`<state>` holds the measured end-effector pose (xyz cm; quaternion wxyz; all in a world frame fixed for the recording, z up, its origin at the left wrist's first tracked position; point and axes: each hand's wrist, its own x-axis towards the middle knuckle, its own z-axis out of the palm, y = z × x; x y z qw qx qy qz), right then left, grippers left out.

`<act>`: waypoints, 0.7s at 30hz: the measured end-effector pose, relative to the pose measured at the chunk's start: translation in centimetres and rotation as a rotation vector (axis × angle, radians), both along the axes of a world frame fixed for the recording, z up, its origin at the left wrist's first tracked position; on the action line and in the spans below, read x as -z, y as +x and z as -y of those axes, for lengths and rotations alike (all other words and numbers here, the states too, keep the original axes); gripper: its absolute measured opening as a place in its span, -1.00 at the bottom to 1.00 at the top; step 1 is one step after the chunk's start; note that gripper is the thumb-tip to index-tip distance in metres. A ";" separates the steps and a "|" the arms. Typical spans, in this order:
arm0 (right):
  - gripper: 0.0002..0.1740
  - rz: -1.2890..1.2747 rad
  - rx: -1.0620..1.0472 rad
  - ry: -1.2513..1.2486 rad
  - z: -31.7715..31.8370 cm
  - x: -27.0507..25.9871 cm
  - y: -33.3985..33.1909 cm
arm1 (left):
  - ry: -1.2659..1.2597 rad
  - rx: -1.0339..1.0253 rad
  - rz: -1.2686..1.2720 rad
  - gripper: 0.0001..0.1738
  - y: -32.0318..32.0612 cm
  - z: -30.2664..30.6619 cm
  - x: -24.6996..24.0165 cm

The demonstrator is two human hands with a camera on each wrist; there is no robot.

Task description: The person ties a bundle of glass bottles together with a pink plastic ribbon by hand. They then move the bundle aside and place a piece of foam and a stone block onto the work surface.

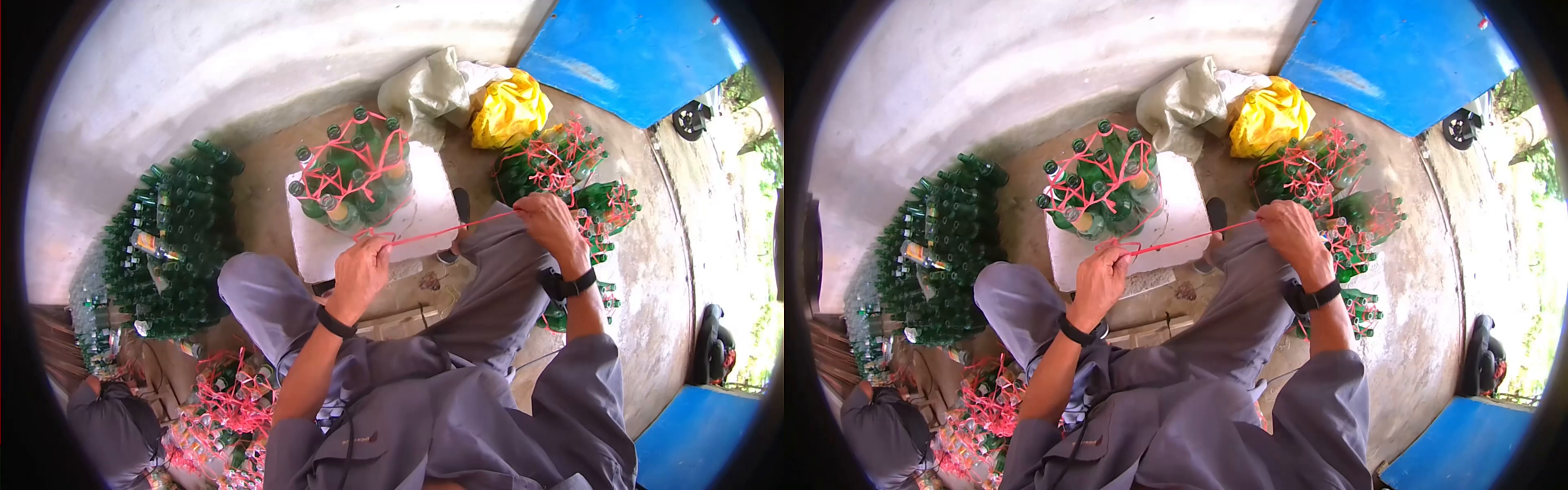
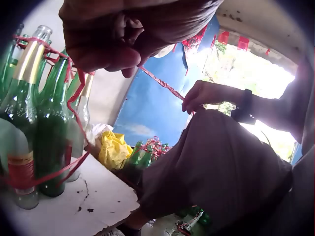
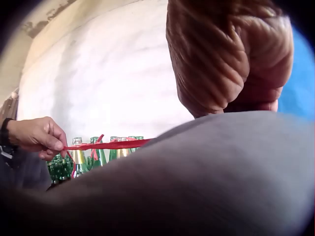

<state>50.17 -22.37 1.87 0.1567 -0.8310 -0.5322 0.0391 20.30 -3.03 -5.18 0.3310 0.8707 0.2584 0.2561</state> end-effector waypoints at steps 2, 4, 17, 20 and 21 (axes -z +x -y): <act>-0.83 0.041 -0.078 -0.037 -0.7 1.9 -0.1 | 0.005 -0.002 -0.108 -0.88 -0.9 -0.4 1.1; -0.82 0.021 -0.112 -0.123 -1.7 3.9 -0.6 | 0.011 -0.009 -0.213 -0.87 -1.7 -0.8 2.4; -0.81 -0.096 0.024 -0.137 -1.2 5.3 1.6 | -0.081 0.114 -0.226 -0.75 -1.8 0.0 1.6; -0.74 -0.294 0.263 -0.015 1.1 2.6 5.2 | -0.080 0.103 -0.126 -0.60 -0.9 1.2 0.2; -0.72 -0.515 0.458 0.088 2.3 1.9 6.5 | -0.107 0.068 -0.109 -0.51 -0.8 1.5 -0.3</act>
